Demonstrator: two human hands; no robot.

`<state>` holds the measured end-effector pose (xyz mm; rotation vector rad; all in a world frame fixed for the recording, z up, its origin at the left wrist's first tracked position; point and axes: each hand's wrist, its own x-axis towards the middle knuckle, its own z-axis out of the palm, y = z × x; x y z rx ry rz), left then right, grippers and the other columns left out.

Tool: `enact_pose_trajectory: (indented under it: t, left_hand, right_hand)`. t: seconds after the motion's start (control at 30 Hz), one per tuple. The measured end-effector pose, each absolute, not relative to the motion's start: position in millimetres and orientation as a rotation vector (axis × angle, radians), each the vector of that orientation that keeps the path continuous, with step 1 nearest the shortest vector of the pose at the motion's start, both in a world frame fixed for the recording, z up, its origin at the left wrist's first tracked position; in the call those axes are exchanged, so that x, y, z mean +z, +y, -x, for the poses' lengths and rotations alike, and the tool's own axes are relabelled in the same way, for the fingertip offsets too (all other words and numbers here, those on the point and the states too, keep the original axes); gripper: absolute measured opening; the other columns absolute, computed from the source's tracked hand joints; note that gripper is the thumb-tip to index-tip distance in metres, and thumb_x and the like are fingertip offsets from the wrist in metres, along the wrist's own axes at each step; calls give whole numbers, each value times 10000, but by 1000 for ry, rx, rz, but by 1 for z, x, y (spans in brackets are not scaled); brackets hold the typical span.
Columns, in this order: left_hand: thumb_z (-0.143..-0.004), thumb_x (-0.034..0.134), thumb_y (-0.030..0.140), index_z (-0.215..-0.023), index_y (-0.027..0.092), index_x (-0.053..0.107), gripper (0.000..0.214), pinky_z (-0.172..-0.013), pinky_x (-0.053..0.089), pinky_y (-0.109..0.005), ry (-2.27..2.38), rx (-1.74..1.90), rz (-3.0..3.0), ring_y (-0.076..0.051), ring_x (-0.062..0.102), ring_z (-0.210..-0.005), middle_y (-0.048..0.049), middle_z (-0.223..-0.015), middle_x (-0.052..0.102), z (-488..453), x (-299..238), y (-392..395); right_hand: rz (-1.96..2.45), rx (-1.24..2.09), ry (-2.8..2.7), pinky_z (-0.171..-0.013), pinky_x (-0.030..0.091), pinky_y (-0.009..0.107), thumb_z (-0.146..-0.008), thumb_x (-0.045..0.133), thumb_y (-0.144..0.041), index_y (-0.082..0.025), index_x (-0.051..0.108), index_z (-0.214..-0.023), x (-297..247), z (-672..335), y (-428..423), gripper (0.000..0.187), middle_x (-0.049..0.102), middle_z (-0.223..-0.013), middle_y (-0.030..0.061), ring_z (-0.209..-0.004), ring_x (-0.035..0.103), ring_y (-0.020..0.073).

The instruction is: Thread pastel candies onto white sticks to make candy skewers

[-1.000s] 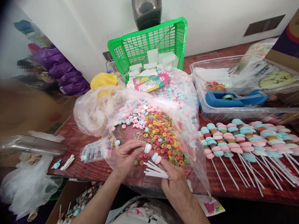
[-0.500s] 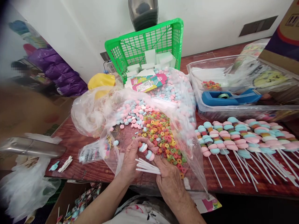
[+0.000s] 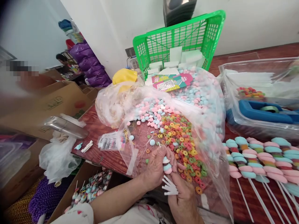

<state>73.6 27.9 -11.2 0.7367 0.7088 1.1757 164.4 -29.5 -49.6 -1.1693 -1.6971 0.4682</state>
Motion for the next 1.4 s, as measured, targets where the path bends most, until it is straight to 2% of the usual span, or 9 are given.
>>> enact_pose_trajectory:
  t: [0.1, 0.2, 0.27, 0.4, 0.6, 0.73, 0.97, 1.2, 1.4]
  left_hand:
    - [-925, 391, 567, -935, 229, 621, 409, -654, 528, -328, 787, 1126, -956, -192, 630, -692, -39, -762, 644, -53, -11, 37]
    - [-951, 393, 488, -1259, 255, 534, 411, -723, 527, -355, 1078, 1040, -1362, -220, 625, -859, -75, -1013, 656, -18, -6, 58]
    - [-893, 558, 388, -1175, 202, 613, 342, -859, 489, -408, 1382, 922, -1829, -255, 587, -971, -96, -1030, 641, 4, -5, 70]
    - [-898, 529, 222, -917, 149, 698, 185, -862, 476, -410, 1487, 509, -2380, -258, 574, -952, -120, -970, 640, 27, -9, 81]
    - [-943, 488, 349, -1000, 183, 685, 265, -837, 457, -326, 1760, 625, -2281, -205, 605, -903, -80, -959, 684, 38, -4, 132]
    - [-865, 578, 264, -778, 179, 682, 160, -819, 443, -335, 1741, 519, -2298, -224, 596, -871, -71, -844, 661, 36, -7, 173]
    - [-796, 611, 164, -717, 174, 665, 97, -765, 455, -309, 1650, 554, -2253, -190, 598, -811, -39, -801, 652, 44, -20, 168]
    - [-854, 608, 215, -831, 175, 659, 69, -819, 497, -344, 1599, 930, -2302, -199, 630, -909, -72, -961, 689, 61, -12, 130]
    - [-857, 481, 45, -961, 152, 628, 210, -768, 545, -354, 1129, 1018, -2837, -204, 634, -889, -116, -949, 688, 45, -27, 87]
  right_hand:
    - [1232, 416, -1636, -430, 437, 228, -887, 492, -158, -170, 703, -888, -48, -173, -23, 212, 588, -530, -20, -415, 534, 138]
    - [1335, 337, -1489, -464, 452, 233, -892, 543, -217, -176, 700, -800, -37, -187, -15, 187, 608, -542, -12, -449, 547, 143]
    - [1400, 337, -1409, -465, 441, 231, -897, 552, -260, -193, 680, -718, -29, -194, -12, 230, 578, -515, -21, -445, 525, 139]
    - [1394, 360, -1424, -459, 421, 234, -905, 532, -296, -202, 656, -662, -31, -195, -12, 289, 528, -473, -33, -426, 483, 132]
    - [1337, 349, -1556, -467, 440, 230, -901, 494, -212, -140, 705, -923, -54, -194, -18, 224, 592, -526, -28, -444, 532, 135]
    - [1332, 343, -1566, -478, 448, 231, -891, 484, -169, -118, 692, -1023, -60, -195, -18, 252, 611, -566, -21, -457, 545, 133]
    - [1225, 348, -1593, -491, 466, 222, -865, 490, -102, -110, 671, -1082, -57, -194, -16, 283, 554, -570, -28, -480, 571, 129]
    - [1122, 370, -1628, -456, 448, 207, -863, 518, -87, -161, 628, -1163, -53, -189, -15, 328, 531, -562, -53, -418, 512, 109]
    - [1146, 353, -1615, -470, 468, 206, -861, 497, -76, -163, 625, -1107, -44, -187, -14, 290, 589, -602, -33, -453, 540, 115]
